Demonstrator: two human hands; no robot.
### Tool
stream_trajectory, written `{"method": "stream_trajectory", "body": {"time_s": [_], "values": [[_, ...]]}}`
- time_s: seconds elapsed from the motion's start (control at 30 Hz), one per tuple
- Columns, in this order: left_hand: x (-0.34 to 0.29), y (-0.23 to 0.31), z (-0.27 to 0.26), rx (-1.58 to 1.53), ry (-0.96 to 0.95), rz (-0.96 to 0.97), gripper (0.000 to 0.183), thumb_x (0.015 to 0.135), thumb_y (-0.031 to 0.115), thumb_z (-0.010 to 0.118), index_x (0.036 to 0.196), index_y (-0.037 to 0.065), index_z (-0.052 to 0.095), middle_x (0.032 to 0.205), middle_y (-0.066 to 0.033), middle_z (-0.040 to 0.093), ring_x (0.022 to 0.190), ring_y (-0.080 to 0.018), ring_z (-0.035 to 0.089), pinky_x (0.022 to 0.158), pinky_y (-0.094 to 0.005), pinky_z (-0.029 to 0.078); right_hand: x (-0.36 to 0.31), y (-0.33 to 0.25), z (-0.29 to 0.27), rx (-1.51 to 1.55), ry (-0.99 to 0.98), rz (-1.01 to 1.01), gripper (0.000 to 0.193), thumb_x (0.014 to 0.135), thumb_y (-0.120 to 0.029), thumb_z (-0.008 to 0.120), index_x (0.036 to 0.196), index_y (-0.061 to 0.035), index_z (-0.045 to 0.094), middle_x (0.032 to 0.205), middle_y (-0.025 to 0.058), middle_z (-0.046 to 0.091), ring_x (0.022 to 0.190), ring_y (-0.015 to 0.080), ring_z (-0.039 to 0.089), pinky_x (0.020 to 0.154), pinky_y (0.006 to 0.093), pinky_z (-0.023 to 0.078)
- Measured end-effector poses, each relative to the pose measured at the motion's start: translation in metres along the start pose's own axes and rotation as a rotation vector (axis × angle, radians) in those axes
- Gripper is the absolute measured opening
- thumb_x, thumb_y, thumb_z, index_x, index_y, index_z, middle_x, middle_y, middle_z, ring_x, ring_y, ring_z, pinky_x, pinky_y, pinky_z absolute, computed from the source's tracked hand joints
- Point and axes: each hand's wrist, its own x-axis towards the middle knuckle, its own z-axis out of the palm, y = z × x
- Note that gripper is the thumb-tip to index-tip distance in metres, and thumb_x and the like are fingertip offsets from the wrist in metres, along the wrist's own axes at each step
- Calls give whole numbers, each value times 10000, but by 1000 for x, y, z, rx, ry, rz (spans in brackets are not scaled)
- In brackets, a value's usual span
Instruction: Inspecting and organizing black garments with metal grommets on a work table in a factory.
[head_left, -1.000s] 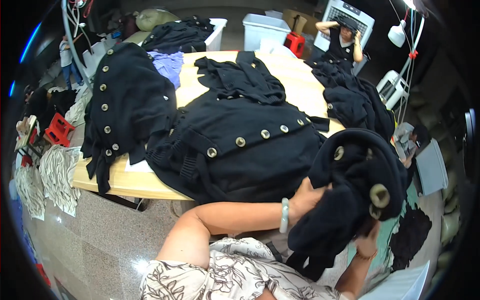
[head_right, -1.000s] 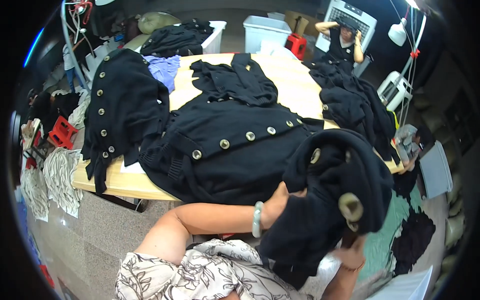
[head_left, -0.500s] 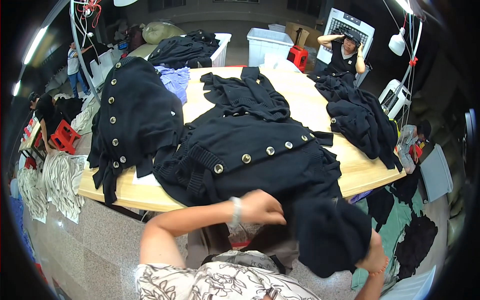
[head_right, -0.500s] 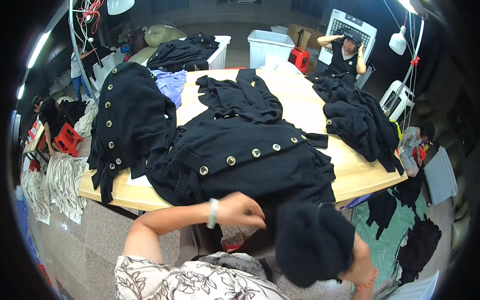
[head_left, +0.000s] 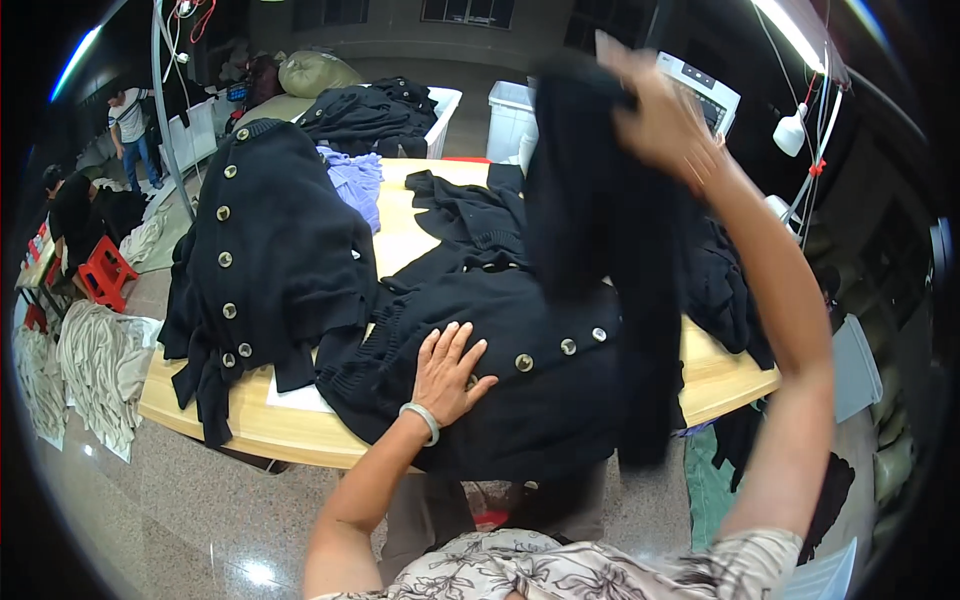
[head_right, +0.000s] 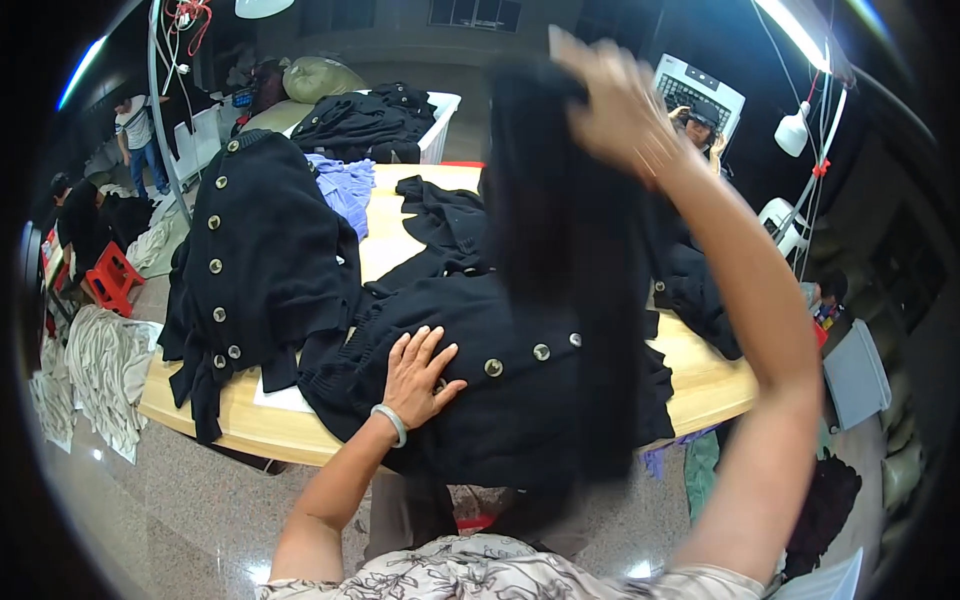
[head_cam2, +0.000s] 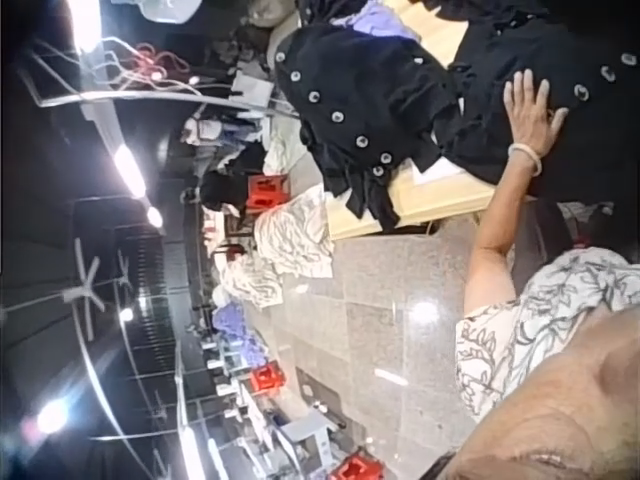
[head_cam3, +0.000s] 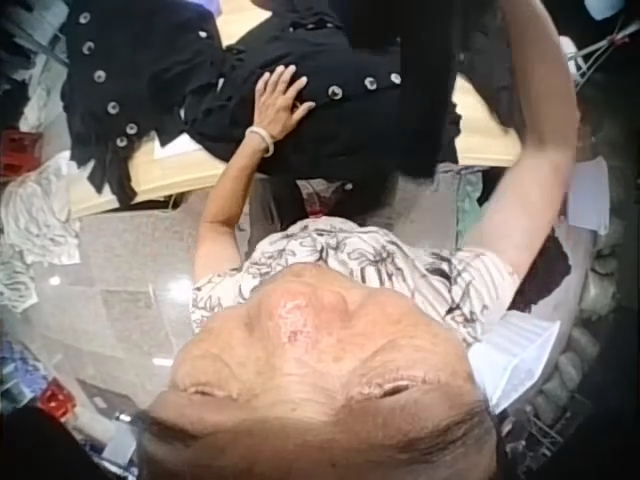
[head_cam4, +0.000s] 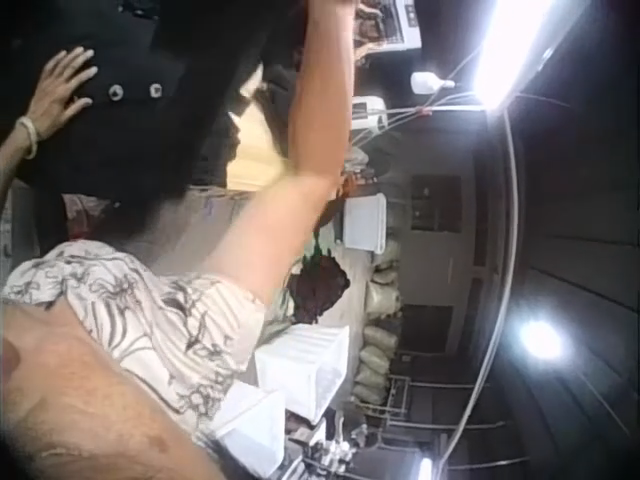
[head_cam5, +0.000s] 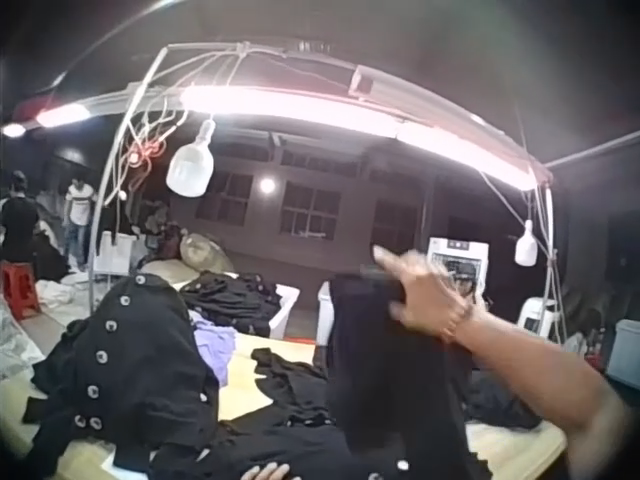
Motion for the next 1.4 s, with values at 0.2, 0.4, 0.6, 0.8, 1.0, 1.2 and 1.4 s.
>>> {"method": "stream_trajectory", "body": {"time_s": [0.2,0.4,0.6,0.8,1.0,1.2,1.4], "values": [[-7,-4,5,3,-13,-6,579,873,473,651,1300,88,582,1456,-167,447,1393,-327,351,1160,-475,219,137,-76,70,-29,674,47,788,834,-272,716,1514,-160,333,1478,168,418,1358,349,394,1131,542,272],[0,-6,-13,-82,-95,28,752,739,485,779,1336,90,551,1481,-180,409,1407,-357,328,1162,-515,202,-24,-58,139,72,36,-212,522,829,-288,735,1323,-222,581,1276,47,609,1269,265,484,1144,497,259],[-5,-20,-21,-52,-51,102,577,748,107,744,1302,75,583,1379,-168,525,1323,-342,458,1152,-482,294,-235,-34,130,686,-373,-9,363,786,-227,785,1090,-44,707,978,129,719,924,301,669,840,388,514],[22,-11,-35,-109,-98,111,477,724,64,736,1192,81,642,1164,-98,652,1134,-288,585,993,-419,404,-309,-49,120,430,-434,194,679,823,-332,740,1420,-129,490,1328,100,562,1239,290,500,1061,423,359],[43,-19,-54,-275,-109,-112,191,811,92,740,967,29,650,902,-104,655,840,-282,589,773,-353,450,-300,-27,157,471,-328,60,631,781,-217,737,1375,-151,535,1175,81,610,1114,243,563,988,391,402],[68,-48,-74,-17,-15,-21,257,727,-38,720,959,47,649,911,-120,651,827,-316,611,749,-367,480,-285,11,191,216,-311,196,432,763,-114,685,1188,-180,645,974,66,653,938,263,626,842,395,489],[121,-68,-90,187,251,-63,288,712,-124,653,953,32,660,868,-120,638,825,-296,624,735,-363,509,-211,69,197,-143,4,250,326,775,-83,658,1082,-192,671,944,13,657,935,259,598,762,399,475]]}}
